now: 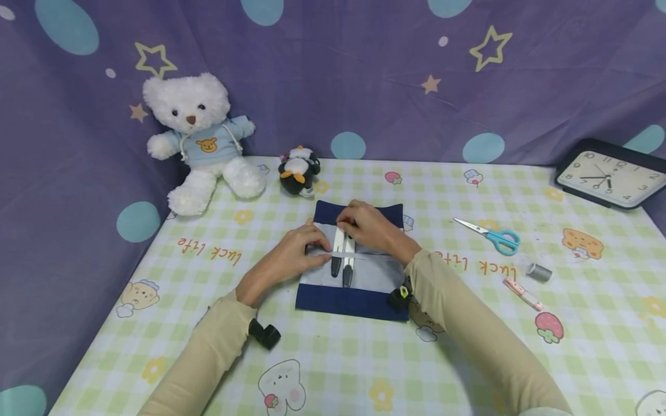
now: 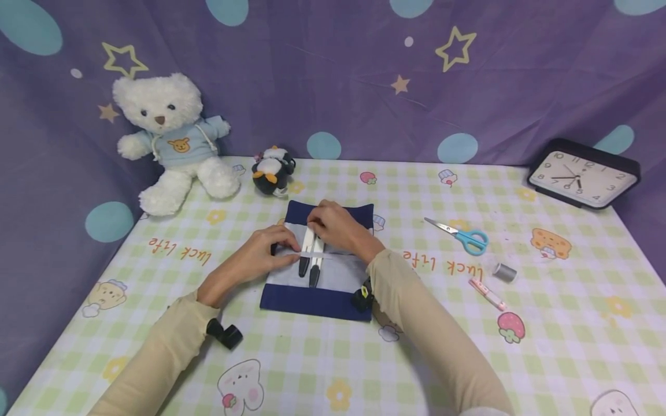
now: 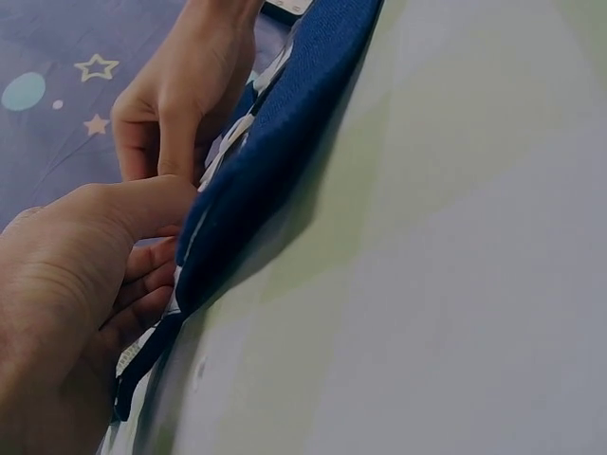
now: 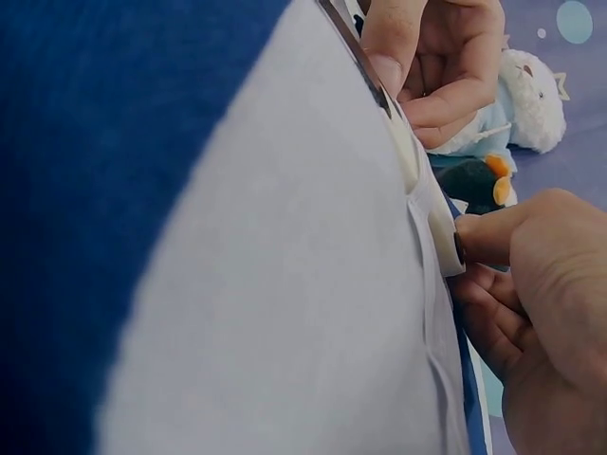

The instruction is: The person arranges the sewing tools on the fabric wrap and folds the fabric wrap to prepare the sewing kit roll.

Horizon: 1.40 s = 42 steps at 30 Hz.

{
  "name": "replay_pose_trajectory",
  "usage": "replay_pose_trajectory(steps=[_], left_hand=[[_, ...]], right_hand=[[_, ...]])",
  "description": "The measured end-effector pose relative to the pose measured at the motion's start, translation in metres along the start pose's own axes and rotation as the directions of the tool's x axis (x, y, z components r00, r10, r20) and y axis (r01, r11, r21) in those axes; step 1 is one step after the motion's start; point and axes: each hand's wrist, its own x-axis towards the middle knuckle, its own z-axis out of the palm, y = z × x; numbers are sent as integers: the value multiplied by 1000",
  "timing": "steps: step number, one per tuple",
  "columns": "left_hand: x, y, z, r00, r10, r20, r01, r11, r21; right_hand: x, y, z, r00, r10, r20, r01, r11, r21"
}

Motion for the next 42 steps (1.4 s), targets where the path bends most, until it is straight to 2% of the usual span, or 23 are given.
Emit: replay_pose_trajectory(steps=[7,15,25,33,42], left_hand=[[1,-1,1,1000,25,-8,-25,1000,0],[2,0,1,999,28,-16,-28,1000,4],[1,0,0,1000,4,-5,-4,1000,-10],[1,-1,0,999,-43,5,43,998,-35],[-1,0,0,999,-33,3,33,999,-40]], right_hand=[[-1,-1,1,999,-32,33,33,999,-10],[-2,-3,0,998,-2,59,2,1000,-9],[-5,-5,0,997,-22,75,22,1000,7],[-7,-5,1,995,-60,74,60,998,6],[-7,-4,3,993,-94,77,96,995,-19]])
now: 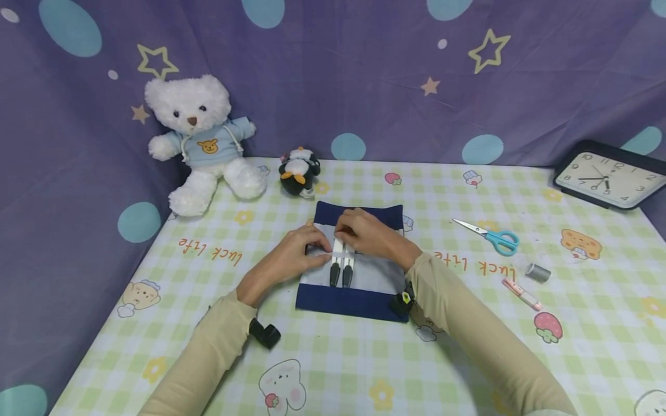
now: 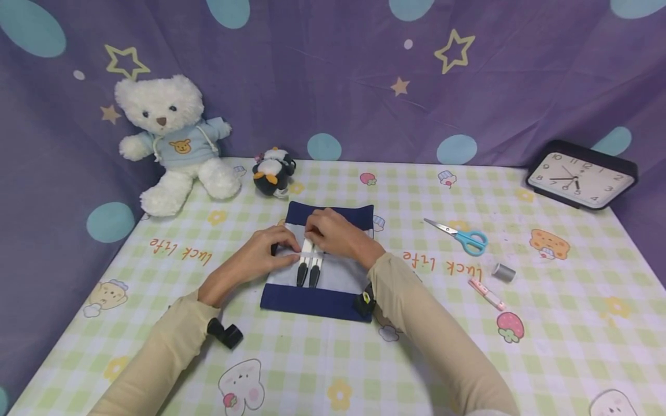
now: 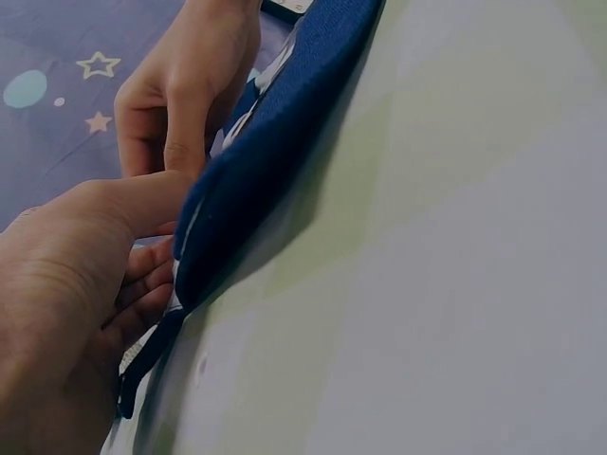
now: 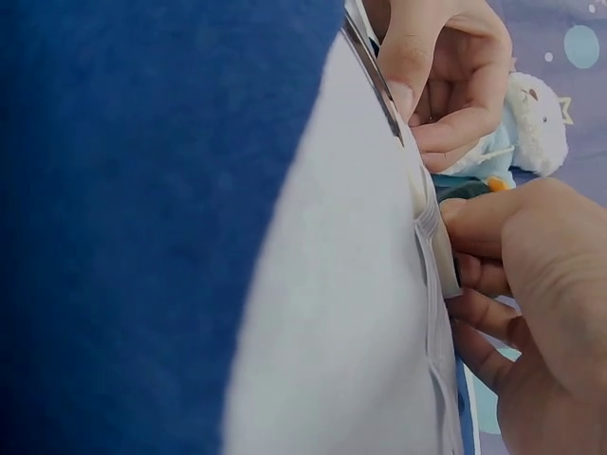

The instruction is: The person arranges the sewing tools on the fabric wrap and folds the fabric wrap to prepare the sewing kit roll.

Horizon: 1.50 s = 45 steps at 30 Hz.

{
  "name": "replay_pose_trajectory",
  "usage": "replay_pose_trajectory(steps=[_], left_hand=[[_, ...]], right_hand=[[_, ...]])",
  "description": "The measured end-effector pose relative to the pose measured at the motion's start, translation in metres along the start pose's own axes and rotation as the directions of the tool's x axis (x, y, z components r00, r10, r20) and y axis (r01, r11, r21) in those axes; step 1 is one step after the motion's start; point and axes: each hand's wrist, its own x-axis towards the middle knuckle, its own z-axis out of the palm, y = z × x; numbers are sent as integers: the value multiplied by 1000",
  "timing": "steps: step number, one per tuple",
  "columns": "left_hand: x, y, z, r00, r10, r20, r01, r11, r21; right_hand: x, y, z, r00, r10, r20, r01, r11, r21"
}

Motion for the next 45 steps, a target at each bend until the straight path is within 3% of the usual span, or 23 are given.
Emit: replay_pose_trajectory(steps=[12,21,29,36,45], left_hand=[[-1,2,2,1000,-8,-14,9,999,40],[-4,6,0,999,-37,-15,38,996,78],[-11,4,-3,995,-78,-60,84,990,114],[-20,3,-7,987,-128,-94,136,988,78],[-27,-1,-13,984,-152,-93,158,986,60]], right_hand=[[-3,-2,1,999,39,-27,-40,999,-35],[-13,-4,-8,990,117,-75,-110,990,91],[-30,6,-19,976,132,-173,-109,985,137],[-50,10,-29,961,145,-234,-117,984,132],[-85,23,-44,925,230,-303,-198,971,135]])
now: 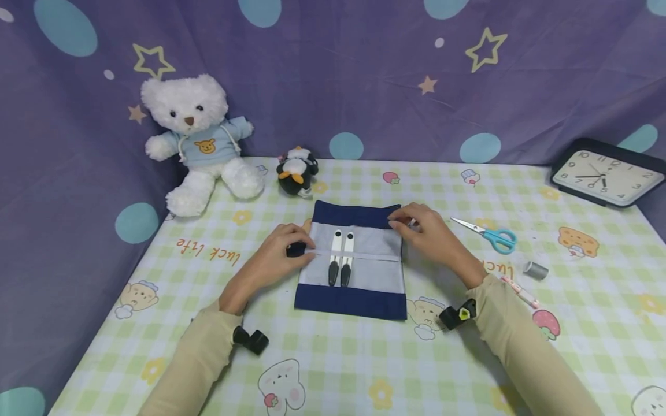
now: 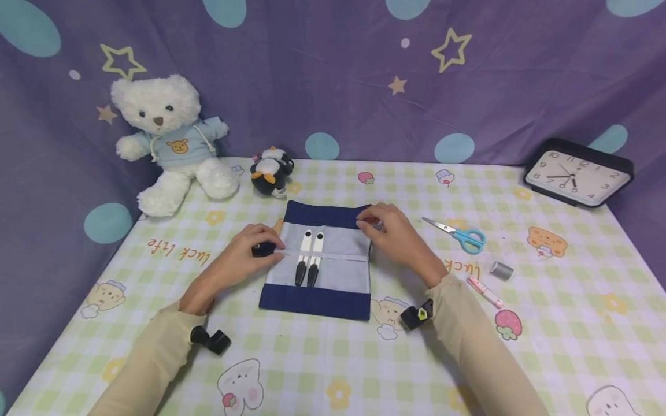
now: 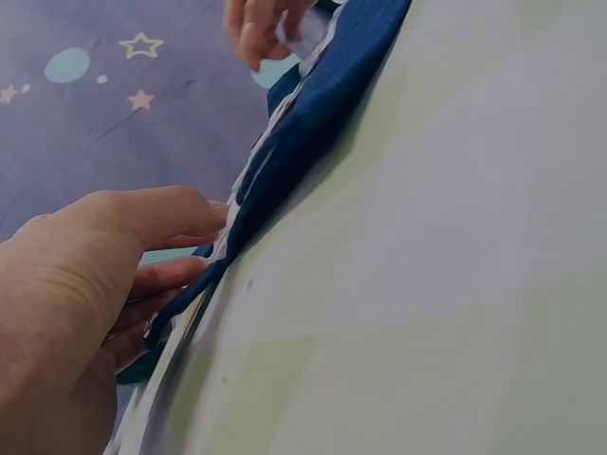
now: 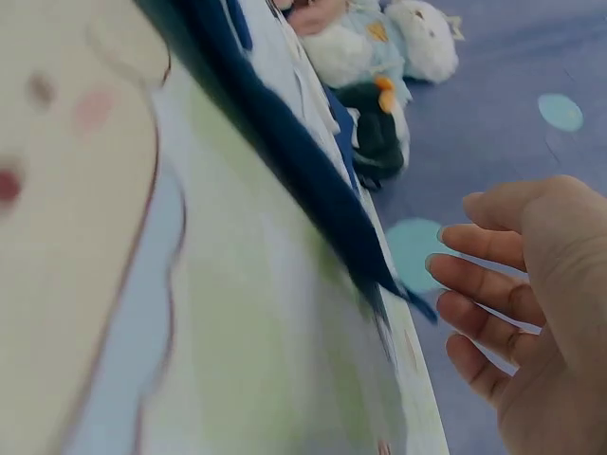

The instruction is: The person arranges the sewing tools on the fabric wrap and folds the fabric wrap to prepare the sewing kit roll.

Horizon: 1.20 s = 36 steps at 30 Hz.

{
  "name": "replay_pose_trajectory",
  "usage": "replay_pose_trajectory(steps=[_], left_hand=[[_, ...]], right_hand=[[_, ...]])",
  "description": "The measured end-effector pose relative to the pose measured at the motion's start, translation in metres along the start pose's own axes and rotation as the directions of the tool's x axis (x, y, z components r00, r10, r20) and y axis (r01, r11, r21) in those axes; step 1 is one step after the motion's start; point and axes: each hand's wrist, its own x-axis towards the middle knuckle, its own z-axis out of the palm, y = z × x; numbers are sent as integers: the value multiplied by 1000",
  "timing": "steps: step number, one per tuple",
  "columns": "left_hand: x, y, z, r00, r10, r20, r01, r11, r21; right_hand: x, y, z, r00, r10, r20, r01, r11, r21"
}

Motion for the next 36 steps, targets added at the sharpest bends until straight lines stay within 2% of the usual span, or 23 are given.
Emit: replay_pose_trajectory(steps=[7,15,20,29,36], left_hand=[[-2,-4,-3,1000,-8,-3,8,1000,25],[-6,-5,-9,999,-31,22,30,999,27],[-6,-6,-9,999,-30,28,30,999,13],[-5,-7,-9,999,-44,18,44,999,0],[-6,-9,-7,999,-37,8,37,999,-21]], right_hand=[[-21,15,-24,995,72,-62,-74,997,-36],[-42,30,-47,985,55,-162,-72,992,-103],[-58,38,-61,976,96,-193,-123,983,-133],[-85,54,-84,940,214,-265,-255,958,-129],[-103,66,-101,910,306,-280,-357,922,-152]])
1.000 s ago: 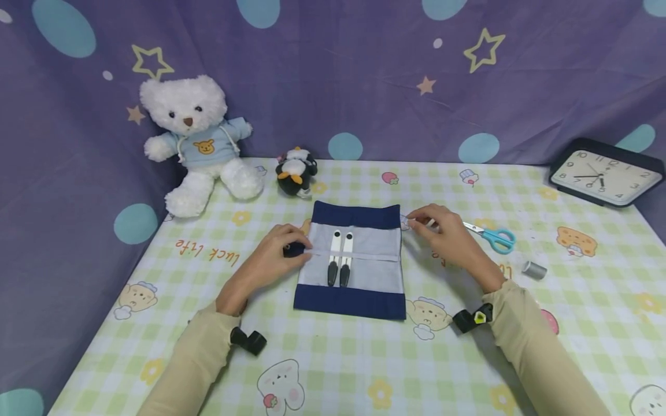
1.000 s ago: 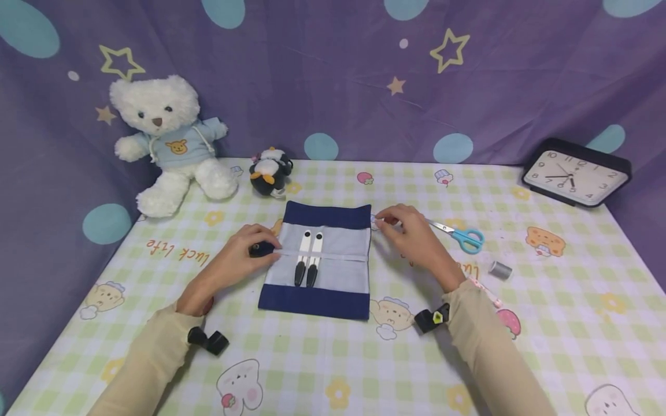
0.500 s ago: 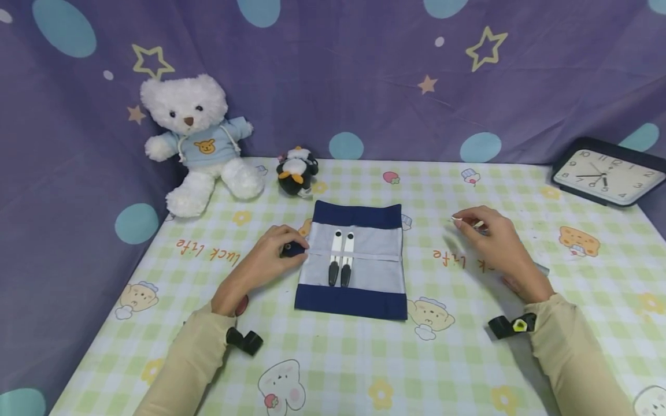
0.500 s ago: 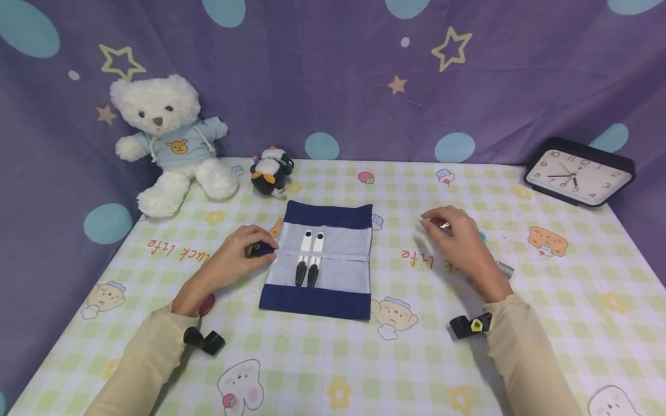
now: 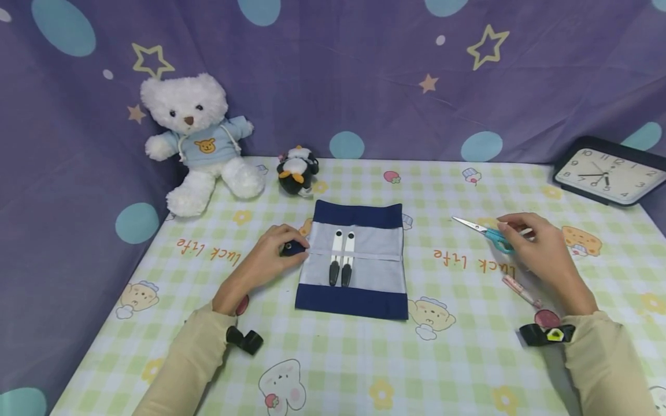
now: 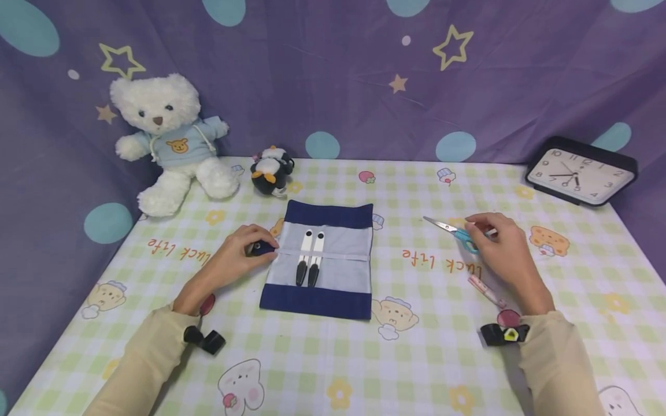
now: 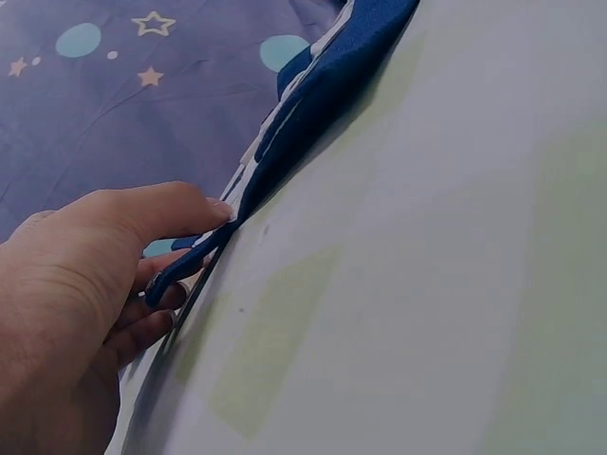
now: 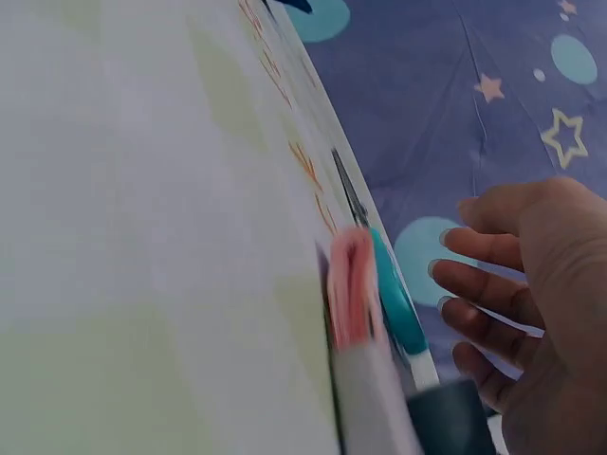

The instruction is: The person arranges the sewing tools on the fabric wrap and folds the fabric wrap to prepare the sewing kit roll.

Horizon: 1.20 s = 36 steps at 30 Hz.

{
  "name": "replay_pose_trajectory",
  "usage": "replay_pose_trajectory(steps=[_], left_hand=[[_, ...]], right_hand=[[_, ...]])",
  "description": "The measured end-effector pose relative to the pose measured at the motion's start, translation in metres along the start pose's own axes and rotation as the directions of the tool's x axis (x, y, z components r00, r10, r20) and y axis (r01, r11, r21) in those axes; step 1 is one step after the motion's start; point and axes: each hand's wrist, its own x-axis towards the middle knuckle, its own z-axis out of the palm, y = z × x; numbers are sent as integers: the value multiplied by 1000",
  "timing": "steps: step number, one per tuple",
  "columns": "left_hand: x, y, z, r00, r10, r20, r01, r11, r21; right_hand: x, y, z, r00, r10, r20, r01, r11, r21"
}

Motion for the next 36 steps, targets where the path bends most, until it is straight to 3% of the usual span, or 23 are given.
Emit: replay_pose_trajectory(steps=[9,24,36], left_hand=[[-1,0,0,1000,-18,-1,18,1000,-8],[0,-2,1,1000,-23,-7,22,999,-25],[0,-4,2,1000,-18,-7,17,999,-46]], right_hand=[[-7,13,-8,993,113,24,-111,991,-68],[-10,21,-10,992,113,56,-106,987,-118],[-10,25,-7,994,90,68,-83,992,-98]])
